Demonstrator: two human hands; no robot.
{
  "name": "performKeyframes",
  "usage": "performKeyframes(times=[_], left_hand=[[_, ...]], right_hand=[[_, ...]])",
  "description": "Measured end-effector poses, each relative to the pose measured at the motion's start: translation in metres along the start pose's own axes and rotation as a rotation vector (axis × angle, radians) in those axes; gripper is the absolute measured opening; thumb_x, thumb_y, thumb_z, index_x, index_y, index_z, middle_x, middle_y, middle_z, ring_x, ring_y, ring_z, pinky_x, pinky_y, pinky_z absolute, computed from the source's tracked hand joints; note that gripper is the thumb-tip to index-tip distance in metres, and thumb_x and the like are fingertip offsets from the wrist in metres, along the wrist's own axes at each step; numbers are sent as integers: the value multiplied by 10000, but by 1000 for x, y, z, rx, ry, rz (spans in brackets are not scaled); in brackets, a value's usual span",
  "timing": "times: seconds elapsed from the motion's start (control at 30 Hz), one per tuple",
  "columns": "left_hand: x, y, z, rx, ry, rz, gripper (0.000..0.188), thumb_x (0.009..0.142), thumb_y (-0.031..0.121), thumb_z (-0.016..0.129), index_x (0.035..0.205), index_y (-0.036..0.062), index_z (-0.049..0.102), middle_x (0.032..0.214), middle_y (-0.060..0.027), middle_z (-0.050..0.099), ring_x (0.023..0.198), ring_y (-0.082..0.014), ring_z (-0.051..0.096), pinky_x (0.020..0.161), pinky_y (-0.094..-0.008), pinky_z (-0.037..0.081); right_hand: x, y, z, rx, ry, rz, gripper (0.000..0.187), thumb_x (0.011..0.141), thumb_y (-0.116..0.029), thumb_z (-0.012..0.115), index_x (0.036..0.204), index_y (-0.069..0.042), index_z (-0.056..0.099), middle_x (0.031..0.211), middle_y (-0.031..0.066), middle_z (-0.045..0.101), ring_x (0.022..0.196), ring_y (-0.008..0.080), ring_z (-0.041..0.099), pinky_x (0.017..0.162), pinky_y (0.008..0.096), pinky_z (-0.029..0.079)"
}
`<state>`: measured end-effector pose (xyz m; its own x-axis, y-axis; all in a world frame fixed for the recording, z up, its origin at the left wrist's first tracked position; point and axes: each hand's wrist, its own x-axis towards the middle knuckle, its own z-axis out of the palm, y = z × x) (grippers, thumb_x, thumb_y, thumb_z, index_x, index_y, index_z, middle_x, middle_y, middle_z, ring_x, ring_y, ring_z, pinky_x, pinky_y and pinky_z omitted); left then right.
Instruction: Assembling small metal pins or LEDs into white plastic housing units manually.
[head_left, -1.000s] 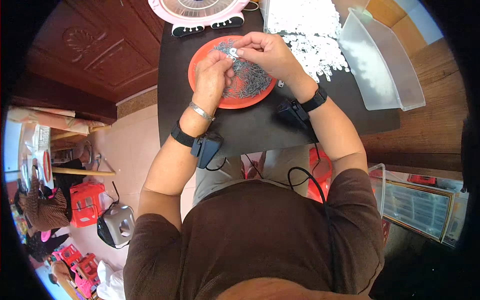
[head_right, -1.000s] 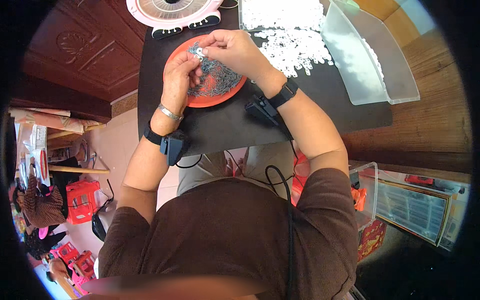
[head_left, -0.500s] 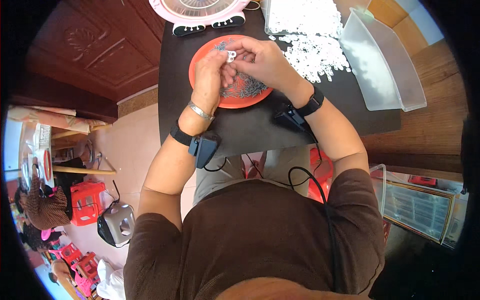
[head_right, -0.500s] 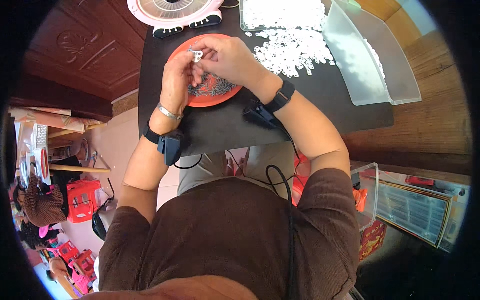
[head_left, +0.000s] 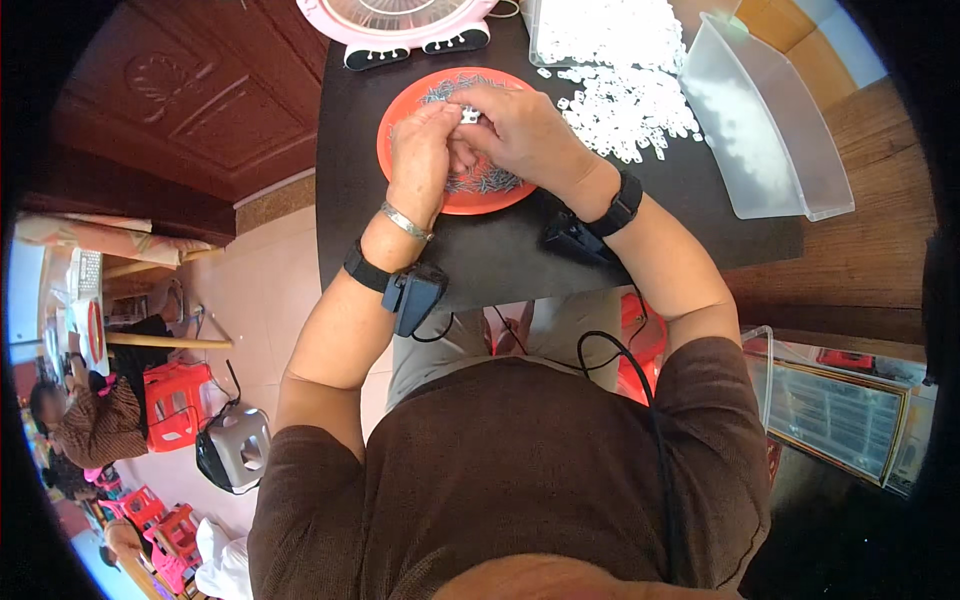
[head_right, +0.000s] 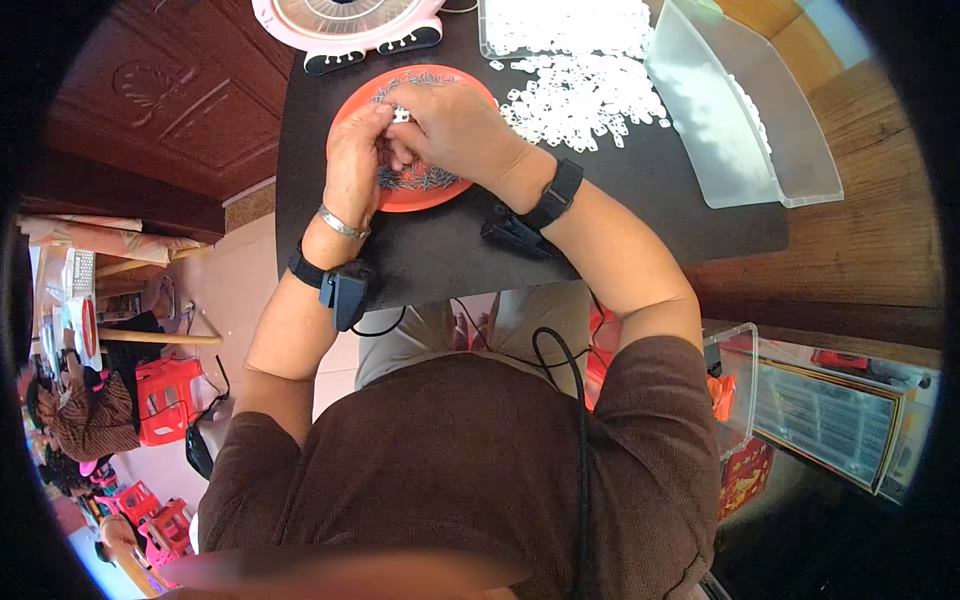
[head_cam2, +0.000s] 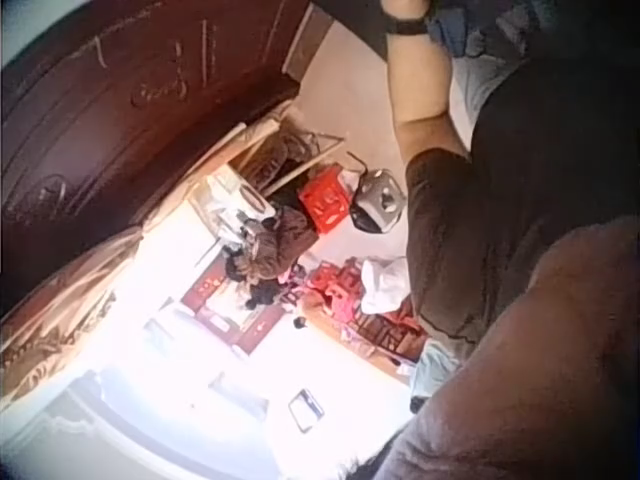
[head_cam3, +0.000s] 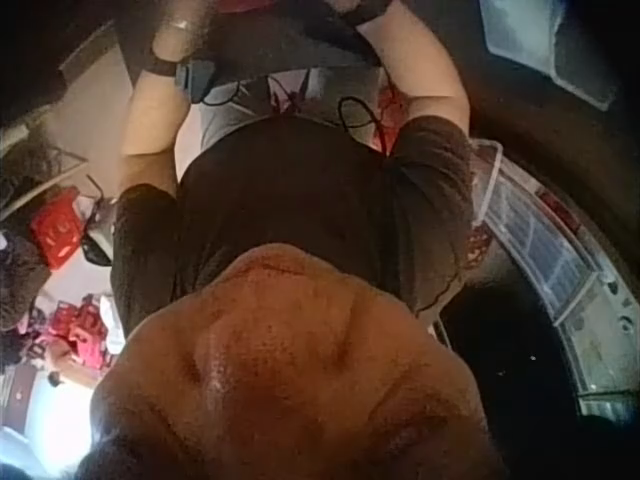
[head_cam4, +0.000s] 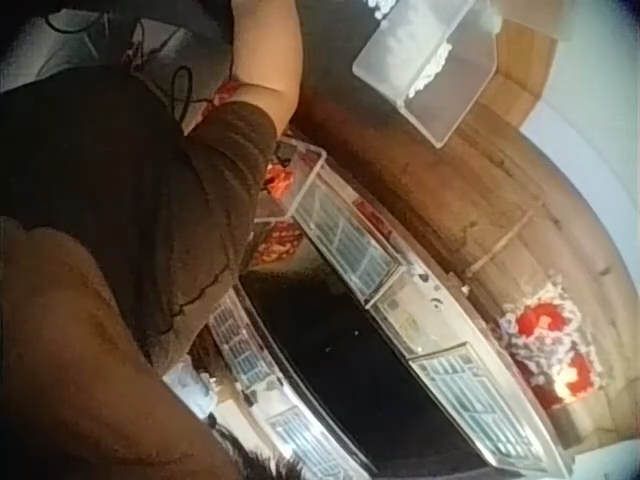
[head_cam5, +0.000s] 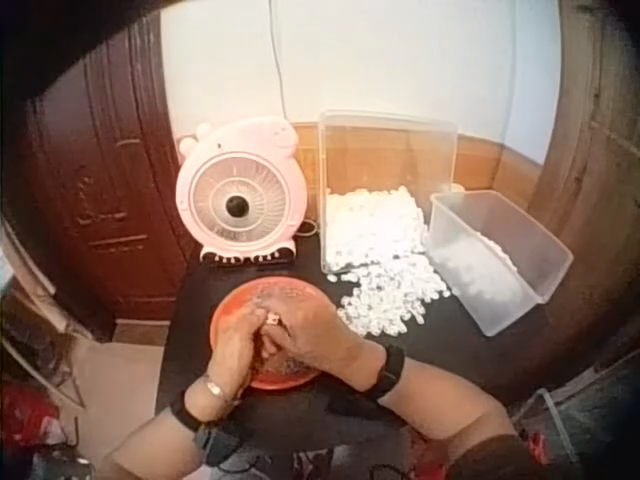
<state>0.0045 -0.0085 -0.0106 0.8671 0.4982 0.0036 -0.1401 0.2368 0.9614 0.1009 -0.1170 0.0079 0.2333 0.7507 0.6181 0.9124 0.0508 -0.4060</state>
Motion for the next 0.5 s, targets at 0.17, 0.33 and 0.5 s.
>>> performKeyframes(times=[0.17, 0.33, 0.5], left_hand=[[-2, 1, 0, 59, -3, -13, 261, 900, 179, 417, 757, 30, 577, 623, -59, 582, 484, -107, 511, 451, -211, 390], [-4, 0, 1, 47, 0, -13, 277, 899, 181, 418, 736, 27, 579, 608, -60, 578, 481, -110, 513, 435, -214, 384], [-6, 1, 3, -28, 51, -29, 273, 888, 151, 409, 737, 3, 582, 565, -72, 563, 415, -109, 492, 374, -203, 374]], right_hand=[[-1, 0, 5, 82, 66, -39, 144, 767, -123, 584, 876, -30, 580, 692, 136, 600, 672, 328, 596, 594, 395, 472], [-1, -2, 6, 77, 53, -6, 108, 780, -113, 557, 843, -27, 579, 677, 136, 597, 661, 322, 595, 589, 394, 474], [-2, -1, 6, 192, -7, 79, 116, 842, -123, 498, 801, -46, 574, 635, 103, 598, 605, 292, 593, 556, 369, 474]])
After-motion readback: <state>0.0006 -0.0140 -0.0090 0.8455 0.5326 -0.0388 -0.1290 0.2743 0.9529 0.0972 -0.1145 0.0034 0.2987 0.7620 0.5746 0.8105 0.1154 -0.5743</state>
